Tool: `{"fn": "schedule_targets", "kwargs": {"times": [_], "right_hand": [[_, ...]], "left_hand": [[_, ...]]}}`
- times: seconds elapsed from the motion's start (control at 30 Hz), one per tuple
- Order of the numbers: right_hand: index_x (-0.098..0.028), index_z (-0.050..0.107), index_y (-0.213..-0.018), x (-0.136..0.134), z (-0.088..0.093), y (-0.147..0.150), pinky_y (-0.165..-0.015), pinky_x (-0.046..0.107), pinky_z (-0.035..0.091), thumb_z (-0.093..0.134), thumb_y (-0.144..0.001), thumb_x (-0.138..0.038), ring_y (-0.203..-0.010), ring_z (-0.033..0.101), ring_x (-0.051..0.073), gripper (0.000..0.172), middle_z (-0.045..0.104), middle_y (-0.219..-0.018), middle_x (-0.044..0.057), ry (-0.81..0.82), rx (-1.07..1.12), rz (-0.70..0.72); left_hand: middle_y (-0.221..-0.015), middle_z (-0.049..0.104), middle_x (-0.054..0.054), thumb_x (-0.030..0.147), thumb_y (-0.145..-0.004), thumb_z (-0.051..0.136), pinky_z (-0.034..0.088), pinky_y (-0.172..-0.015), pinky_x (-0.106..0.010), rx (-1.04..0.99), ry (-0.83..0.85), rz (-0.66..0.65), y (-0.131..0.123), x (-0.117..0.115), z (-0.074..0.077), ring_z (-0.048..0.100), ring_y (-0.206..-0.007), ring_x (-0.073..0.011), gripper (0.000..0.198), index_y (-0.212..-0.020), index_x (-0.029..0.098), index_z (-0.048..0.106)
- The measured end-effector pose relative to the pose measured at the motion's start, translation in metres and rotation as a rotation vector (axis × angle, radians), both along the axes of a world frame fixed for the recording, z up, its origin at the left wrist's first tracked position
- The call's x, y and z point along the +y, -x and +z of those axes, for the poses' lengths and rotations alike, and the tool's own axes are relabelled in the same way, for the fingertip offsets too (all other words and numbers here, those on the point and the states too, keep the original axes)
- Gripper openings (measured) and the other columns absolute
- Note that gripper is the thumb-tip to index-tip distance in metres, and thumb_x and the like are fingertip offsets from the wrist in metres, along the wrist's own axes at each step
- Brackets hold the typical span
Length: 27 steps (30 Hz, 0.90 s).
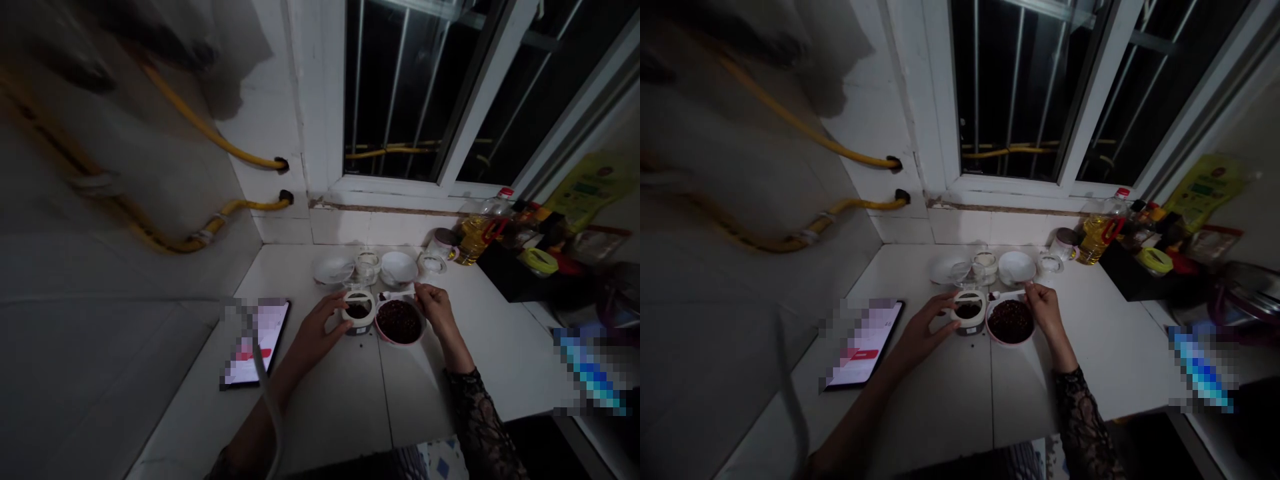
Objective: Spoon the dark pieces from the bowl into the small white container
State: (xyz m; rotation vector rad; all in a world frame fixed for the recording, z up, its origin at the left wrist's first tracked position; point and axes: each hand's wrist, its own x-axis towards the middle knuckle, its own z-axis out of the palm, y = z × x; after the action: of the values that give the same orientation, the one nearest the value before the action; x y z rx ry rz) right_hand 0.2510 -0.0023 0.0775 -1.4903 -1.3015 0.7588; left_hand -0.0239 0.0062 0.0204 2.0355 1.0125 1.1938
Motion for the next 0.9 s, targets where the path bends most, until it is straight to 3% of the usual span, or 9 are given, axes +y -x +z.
{"fn": "schedule_targets", "kwargs": {"times": [0.17, 0.3, 0.37, 0.53, 0.7, 0.9], "right_hand": [[-0.022, 0.045, -0.057, -0.010, 0.007, 0.034, -0.051, 0.025, 0.033, 0.040, -0.098, -0.055, -0.050, 0.041, 0.012, 0.052, 0.045, -0.052, -0.002, -0.330, -0.390, 0.084], [-0.019, 0.060, -0.071, -0.019, 0.007, 0.045, -0.059, 0.025, 0.038, 0.040, -0.102, -0.034, -0.058, 0.053, 0.013, 0.040, 0.062, -0.065, 0.005, -0.561, -0.755, 0.272], [-0.019, 0.061, -0.074, -0.020, 0.008, 0.039, -0.058, 0.025, 0.038, 0.039, -0.103, -0.032, -0.057, 0.053, 0.013, 0.039, 0.062, -0.065, 0.005, -0.590, -0.767, 0.246], [-0.022, 0.049, -0.060, -0.017, 0.013, -0.003, -0.053, 0.024, 0.034, 0.037, -0.102, -0.047, -0.050, 0.046, 0.012, 0.050, 0.050, -0.053, -0.001, -0.372, -0.659, 0.034], [-0.022, 0.049, -0.055, -0.017, 0.010, -0.028, -0.050, 0.027, 0.027, 0.041, -0.096, -0.053, -0.045, 0.040, 0.012, 0.052, 0.050, -0.048, 0.000, -0.163, -0.767, 0.088], [-0.023, 0.062, -0.066, -0.016, -0.002, -0.012, -0.053, 0.026, 0.031, 0.042, -0.095, -0.045, -0.050, 0.050, 0.015, 0.042, 0.060, -0.054, 0.002, -0.060, -0.724, 0.278]], "left_hand": [[-0.135, 0.064, -0.012, 0.034, -0.089, 0.064, 0.054, -0.101, -0.044, -0.003, -0.007, -0.004, 0.000, 0.000, 0.000, 0.063, -0.123, -0.0261, 0.020, -0.106, 0.023, 0.063], [-0.135, 0.063, -0.013, 0.033, -0.088, 0.065, 0.051, -0.105, -0.046, -0.004, -0.004, -0.010, -0.001, 0.000, 0.002, 0.061, -0.126, -0.0262, 0.020, -0.105, 0.023, 0.063], [-0.136, 0.063, -0.013, 0.033, -0.088, 0.065, 0.051, -0.104, -0.046, 0.001, -0.001, -0.015, -0.001, -0.001, 0.002, 0.062, -0.125, -0.0261, 0.021, -0.106, 0.023, 0.063], [-0.137, 0.063, -0.012, 0.034, -0.089, 0.064, 0.055, -0.099, -0.045, 0.018, -0.009, -0.004, 0.000, -0.001, 0.003, 0.063, -0.123, -0.0262, 0.021, -0.107, 0.023, 0.062], [-0.137, 0.062, -0.013, 0.035, -0.090, 0.063, 0.055, -0.099, -0.044, 0.029, -0.006, -0.013, 0.001, -0.001, 0.003, 0.063, -0.122, -0.0263, 0.021, -0.107, 0.023, 0.062], [-0.138, 0.061, -0.011, 0.035, -0.090, 0.063, 0.054, -0.100, -0.045, 0.030, 0.002, -0.011, 0.001, -0.001, 0.002, 0.062, -0.124, -0.0258, 0.021, -0.108, 0.024, 0.062]]}}
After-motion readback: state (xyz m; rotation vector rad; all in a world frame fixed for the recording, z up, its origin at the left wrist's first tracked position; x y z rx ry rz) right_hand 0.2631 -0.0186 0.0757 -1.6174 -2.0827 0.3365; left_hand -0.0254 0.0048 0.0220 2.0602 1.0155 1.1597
